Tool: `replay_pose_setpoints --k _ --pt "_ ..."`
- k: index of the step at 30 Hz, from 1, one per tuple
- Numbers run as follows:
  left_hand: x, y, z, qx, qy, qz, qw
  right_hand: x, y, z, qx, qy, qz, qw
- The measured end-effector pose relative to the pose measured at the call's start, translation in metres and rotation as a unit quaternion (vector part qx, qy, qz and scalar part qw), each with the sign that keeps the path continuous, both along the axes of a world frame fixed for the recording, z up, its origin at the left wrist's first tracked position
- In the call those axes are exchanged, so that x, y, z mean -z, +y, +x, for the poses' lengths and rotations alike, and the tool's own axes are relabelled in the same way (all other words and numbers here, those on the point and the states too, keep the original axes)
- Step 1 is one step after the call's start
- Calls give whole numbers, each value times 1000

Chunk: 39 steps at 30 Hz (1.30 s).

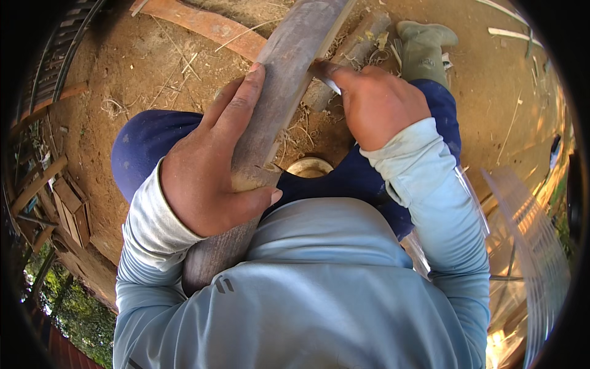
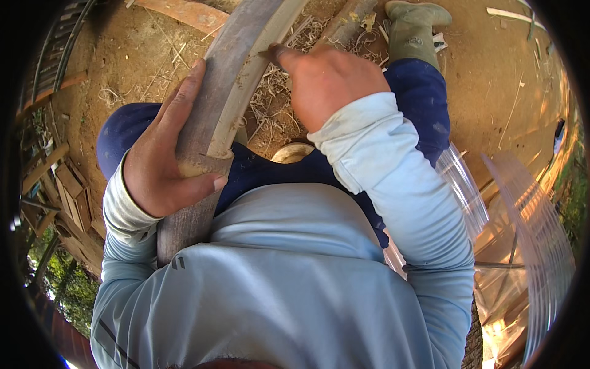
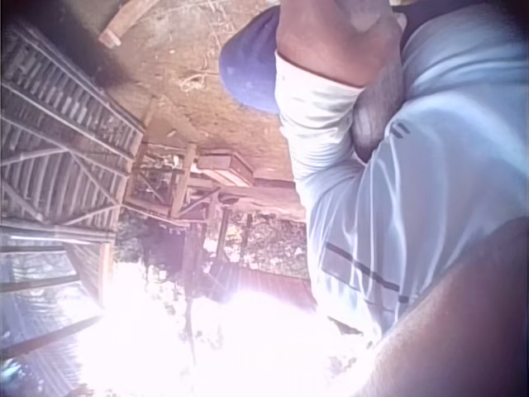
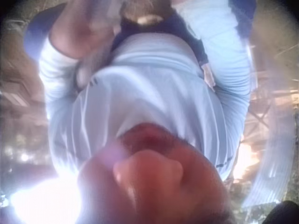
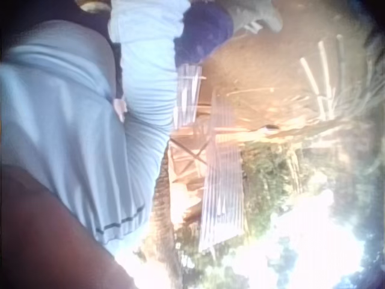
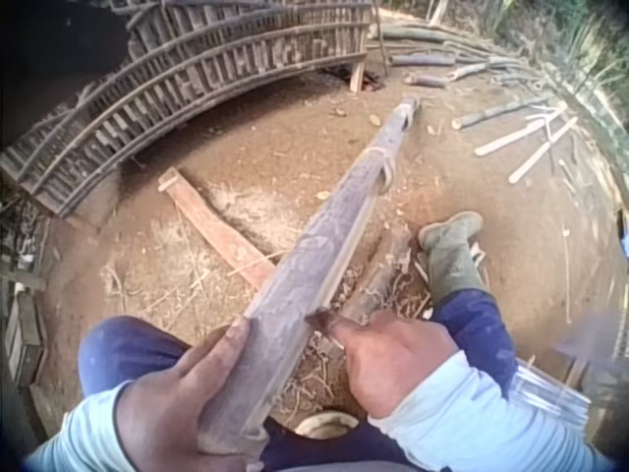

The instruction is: The person holds a long bamboo pole between their legs and uses a small knife to carve and smooth its surface. They repeatedly scrape the bamboo, rotating it to work on different sections and removing thin shavings.

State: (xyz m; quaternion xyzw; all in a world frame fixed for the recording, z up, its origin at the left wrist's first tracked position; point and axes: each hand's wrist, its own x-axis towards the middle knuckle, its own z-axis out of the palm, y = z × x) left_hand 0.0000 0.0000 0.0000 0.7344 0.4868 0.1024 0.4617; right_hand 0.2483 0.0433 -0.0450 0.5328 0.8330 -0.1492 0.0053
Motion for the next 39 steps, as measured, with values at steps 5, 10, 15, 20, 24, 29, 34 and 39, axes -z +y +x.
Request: replay_pose_setpoints --k 5,10,15,20,24,29,34,39 --pt "3 3 2 -1 -7 12 1000 -11 -17 -9 -21 29 -22 999" --pt "2 1 1 2 -4 5 1000 -15 -27 -13 -19 9 -24 999" --pt "1 1 1 4 2 8 1000 -19 -31 -13 -22 7 -33 999" --pt "1 0 0 1 -11 1 1000 -19 -35 -12 -21 24 -50 998" --pt "1 0 0 4 -3 8 1000 -21 -46 -15 -35 40 -54 997" --pt "3 -2 -1 7 -9 17 1000 -24 -54 -18 -43 61 -66 995" --pt "3 -2 -1 7 -14 16 1000 -30 -59 -21 -50 61 -92 993" --pt "3 -1 -1 10 -17 17 1000 -32 -68 -23 -66 100 -112 986"
